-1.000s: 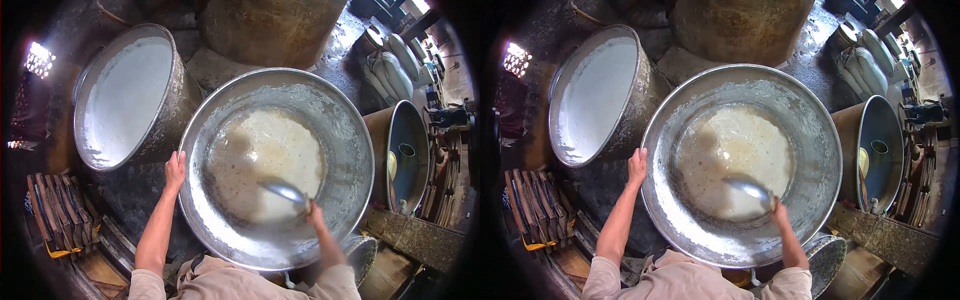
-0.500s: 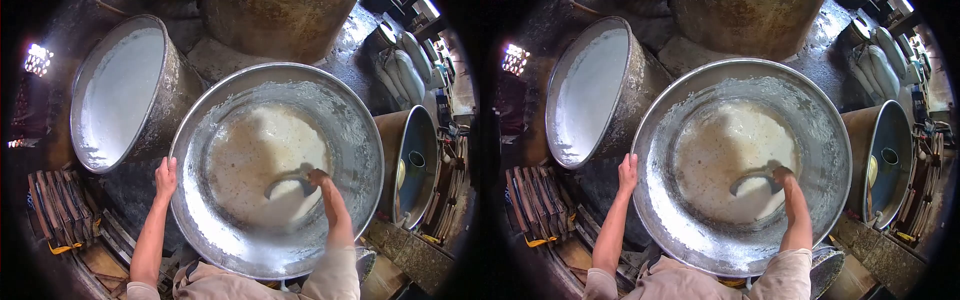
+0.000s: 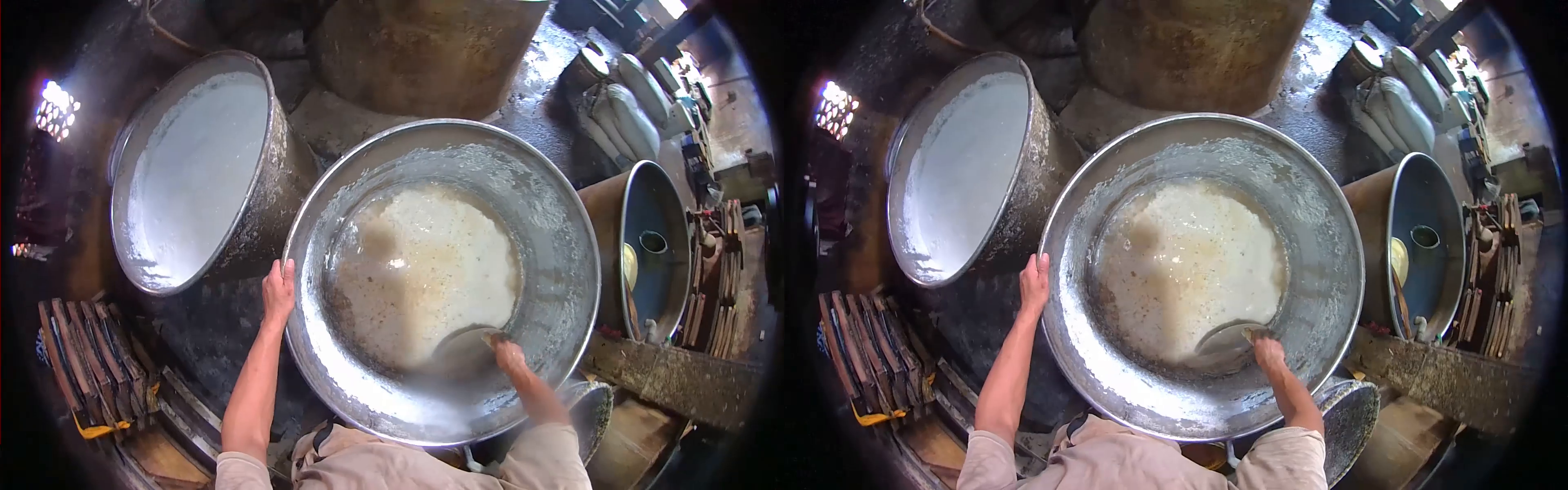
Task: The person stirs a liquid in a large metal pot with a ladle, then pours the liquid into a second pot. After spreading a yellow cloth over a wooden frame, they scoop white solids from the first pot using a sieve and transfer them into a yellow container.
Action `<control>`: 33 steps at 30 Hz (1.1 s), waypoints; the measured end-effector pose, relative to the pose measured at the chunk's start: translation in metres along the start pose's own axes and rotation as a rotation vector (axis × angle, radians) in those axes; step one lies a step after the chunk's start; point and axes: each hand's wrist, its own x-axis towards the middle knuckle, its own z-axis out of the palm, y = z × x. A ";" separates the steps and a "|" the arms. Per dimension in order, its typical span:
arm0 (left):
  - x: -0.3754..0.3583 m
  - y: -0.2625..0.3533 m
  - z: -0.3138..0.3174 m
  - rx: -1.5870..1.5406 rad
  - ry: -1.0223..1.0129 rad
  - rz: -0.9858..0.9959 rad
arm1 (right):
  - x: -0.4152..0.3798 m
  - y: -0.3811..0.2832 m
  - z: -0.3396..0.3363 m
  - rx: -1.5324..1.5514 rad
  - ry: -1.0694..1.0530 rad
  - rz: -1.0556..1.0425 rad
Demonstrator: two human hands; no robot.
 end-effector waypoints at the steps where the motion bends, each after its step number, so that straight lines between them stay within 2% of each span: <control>1: 0.000 -0.002 0.000 0.017 -0.023 0.004 | -0.027 -0.011 -0.022 -0.023 -0.014 0.064; 2: 0.000 -0.004 0.001 0.007 -0.029 0.026 | -0.047 -0.016 -0.033 -0.015 -0.003 0.085; 4: 0.000 -0.006 0.002 0.051 -0.004 0.008 | -0.077 -0.025 -0.045 0.072 0.210 0.228; 6: -0.001 -0.005 0.002 0.057 0.004 0.020 | -0.091 -0.028 -0.037 0.196 0.258 0.298; 9: -0.002 -0.004 0.002 0.073 0.010 0.020 | -0.081 -0.046 0.023 0.775 0.626 0.598; 10: -0.003 -0.003 0.001 0.081 0.009 0.009 | -0.063 -0.056 0.060 0.872 0.851 0.543; 11: -0.003 -0.002 0.000 0.082 0.004 0.029 | -0.054 -0.079 0.066 0.958 0.719 0.673; 12: -0.003 0.000 -0.001 0.092 -0.005 0.005 | -0.033 -0.092 0.105 1.187 0.496 0.724; 13: -0.003 0.001 -0.001 0.103 -0.016 -0.019 | -0.064 -0.145 0.014 1.621 0.276 0.802; 14: -0.002 0.001 0.001 0.106 -0.023 -0.002 | -0.058 -0.166 0.021 1.972 0.081 0.723; 15: -0.001 -0.002 0.002 0.109 -0.019 -0.010 | -0.033 -0.179 0.066 2.473 -0.210 0.616; 16: -0.002 -0.004 0.003 0.115 -0.018 -0.020 | -0.049 -0.211 0.012 2.557 -0.201 0.717; 17: -0.003 0.000 0.003 0.134 0.014 0.002 | -0.028 -0.223 0.040 2.797 -0.611 0.539; 18: -0.002 0.002 0.003 0.140 0.009 0.015 | -0.014 -0.237 0.050 2.962 -0.926 0.483; 19: -0.002 0.002 0.003 0.128 -0.010 0.008 | -0.006 -0.254 0.044 3.100 -0.952 0.569; 20: -0.002 0.004 0.002 0.117 -0.030 -0.001 | 0.001 -0.264 0.043 3.188 -0.952 0.476; 22: -0.003 0.006 0.004 0.120 -0.022 0.007 | 0.020 -0.270 0.038 3.350 -1.082 0.430; 26: -0.001 0.000 0.008 0.121 -0.019 0.030 | 0.059 -0.249 0.043 3.503 -1.097 0.410; 28: -0.001 0.005 0.007 0.103 -0.024 0.028 | 0.081 -0.229 0.065 3.531 -0.786 0.311; 30: -0.001 0.007 0.010 0.106 -0.005 0.036 | 0.098 -0.203 0.084 3.525 -0.711 0.321; 31: -0.002 0.011 0.009 0.102 -0.003 0.032 | 0.105 -0.193 0.096 3.611 -0.586 0.143; 32: -0.003 0.013 0.009 0.099 -0.001 0.028 | 0.109 -0.183 0.100 3.646 -0.425 0.112; 33: -0.002 0.012 0.009 0.089 0.007 0.036 | 0.109 -0.172 0.094 3.629 -0.273 0.213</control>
